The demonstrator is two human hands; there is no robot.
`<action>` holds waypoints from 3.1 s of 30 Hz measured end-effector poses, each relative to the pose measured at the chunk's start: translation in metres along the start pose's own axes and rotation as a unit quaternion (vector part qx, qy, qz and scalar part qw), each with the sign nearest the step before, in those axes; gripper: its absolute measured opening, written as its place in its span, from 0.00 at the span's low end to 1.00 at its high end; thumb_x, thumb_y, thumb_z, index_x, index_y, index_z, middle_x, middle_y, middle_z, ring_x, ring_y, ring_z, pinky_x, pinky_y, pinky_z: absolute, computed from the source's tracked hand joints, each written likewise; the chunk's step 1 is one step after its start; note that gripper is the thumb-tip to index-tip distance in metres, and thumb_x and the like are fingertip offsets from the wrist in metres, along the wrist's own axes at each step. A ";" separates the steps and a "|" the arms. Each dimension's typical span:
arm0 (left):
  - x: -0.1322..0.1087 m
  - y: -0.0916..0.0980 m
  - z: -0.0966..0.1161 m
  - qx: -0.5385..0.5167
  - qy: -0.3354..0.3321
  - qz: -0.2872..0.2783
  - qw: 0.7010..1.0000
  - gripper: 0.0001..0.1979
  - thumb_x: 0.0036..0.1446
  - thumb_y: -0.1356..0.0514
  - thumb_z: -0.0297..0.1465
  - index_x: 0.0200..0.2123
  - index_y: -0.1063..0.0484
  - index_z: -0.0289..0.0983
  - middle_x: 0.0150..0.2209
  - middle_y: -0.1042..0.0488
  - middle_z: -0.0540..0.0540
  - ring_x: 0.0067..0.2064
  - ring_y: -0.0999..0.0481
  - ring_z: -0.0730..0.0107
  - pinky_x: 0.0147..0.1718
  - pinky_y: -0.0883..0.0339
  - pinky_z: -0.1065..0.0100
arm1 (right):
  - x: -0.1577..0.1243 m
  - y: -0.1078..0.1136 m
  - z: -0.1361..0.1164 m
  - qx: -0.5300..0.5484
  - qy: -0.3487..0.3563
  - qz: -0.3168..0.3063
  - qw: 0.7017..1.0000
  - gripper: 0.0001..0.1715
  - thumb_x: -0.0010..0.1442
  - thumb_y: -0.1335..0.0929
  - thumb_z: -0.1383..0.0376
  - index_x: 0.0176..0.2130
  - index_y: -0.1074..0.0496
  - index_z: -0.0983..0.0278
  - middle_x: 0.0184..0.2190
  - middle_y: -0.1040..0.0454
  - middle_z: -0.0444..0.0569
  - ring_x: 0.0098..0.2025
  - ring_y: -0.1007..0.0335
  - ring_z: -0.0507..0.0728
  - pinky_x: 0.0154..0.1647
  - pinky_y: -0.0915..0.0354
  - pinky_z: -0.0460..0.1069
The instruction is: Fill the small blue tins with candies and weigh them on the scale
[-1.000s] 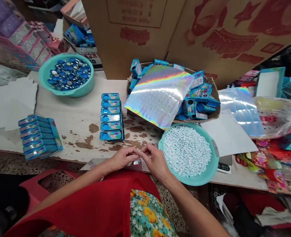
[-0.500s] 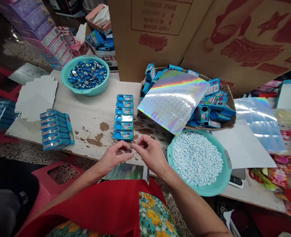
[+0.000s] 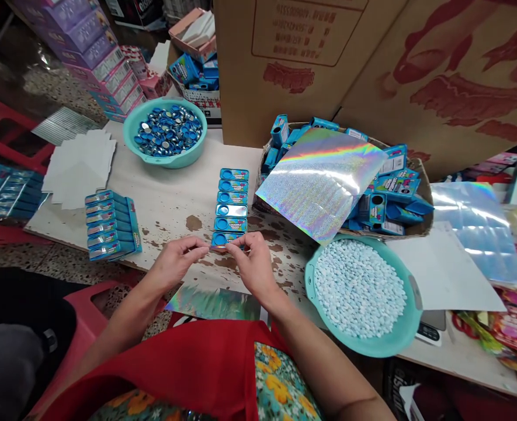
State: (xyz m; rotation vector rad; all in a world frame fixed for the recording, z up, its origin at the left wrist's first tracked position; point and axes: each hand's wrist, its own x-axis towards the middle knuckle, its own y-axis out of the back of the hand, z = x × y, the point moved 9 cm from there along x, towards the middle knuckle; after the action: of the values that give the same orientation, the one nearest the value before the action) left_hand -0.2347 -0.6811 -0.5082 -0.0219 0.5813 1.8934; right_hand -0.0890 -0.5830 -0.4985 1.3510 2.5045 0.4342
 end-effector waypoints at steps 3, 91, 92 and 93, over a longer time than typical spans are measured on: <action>0.008 0.000 -0.004 -0.037 0.036 -0.031 0.998 0.13 0.52 0.43 0.36 0.37 0.26 0.36 0.24 0.29 0.50 0.23 0.32 0.73 0.25 0.38 0.71 | 0.002 -0.005 0.004 -0.023 0.005 0.020 1.000 0.13 0.56 0.32 0.55 0.28 0.28 0.62 0.32 0.33 0.48 0.37 0.37 0.57 0.39 0.40 0.51; 0.017 -0.157 -0.046 0.133 -0.067 -0.232 0.961 0.19 0.64 0.56 0.36 0.52 0.33 0.38 0.50 0.28 0.41 0.50 0.29 0.63 0.48 0.37 0.65 | -0.055 0.061 0.049 -0.141 0.024 -0.075 0.987 0.08 0.62 0.34 0.63 0.31 0.33 0.62 0.28 0.30 0.44 0.31 0.34 0.53 0.33 0.39 0.47; 0.011 -0.153 -0.027 0.039 -0.086 -0.244 0.965 0.19 0.63 0.53 0.37 0.54 0.36 0.38 0.53 0.30 0.42 0.52 0.30 0.64 0.48 0.37 0.66 | -0.051 0.065 0.042 -0.116 0.009 -0.074 0.990 0.08 0.61 0.33 0.62 0.31 0.33 0.62 0.27 0.30 0.43 0.30 0.35 0.52 0.32 0.39 0.47; 0.005 -0.149 -0.010 -0.042 -0.094 -0.256 0.961 0.20 0.61 0.49 0.38 0.54 0.36 0.38 0.52 0.30 0.43 0.51 0.30 0.65 0.46 0.36 0.67 | -0.049 0.068 0.036 -0.095 -0.001 -0.076 0.993 0.08 0.61 0.33 0.62 0.30 0.33 0.62 0.26 0.30 0.43 0.29 0.35 0.52 0.32 0.39 0.46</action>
State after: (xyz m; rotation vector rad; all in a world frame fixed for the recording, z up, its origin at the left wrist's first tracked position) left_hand -0.1079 -0.6392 -0.5758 -0.0415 0.3240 1.3937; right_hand 0.0018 -0.5835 -0.5019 1.0824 2.4689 0.6186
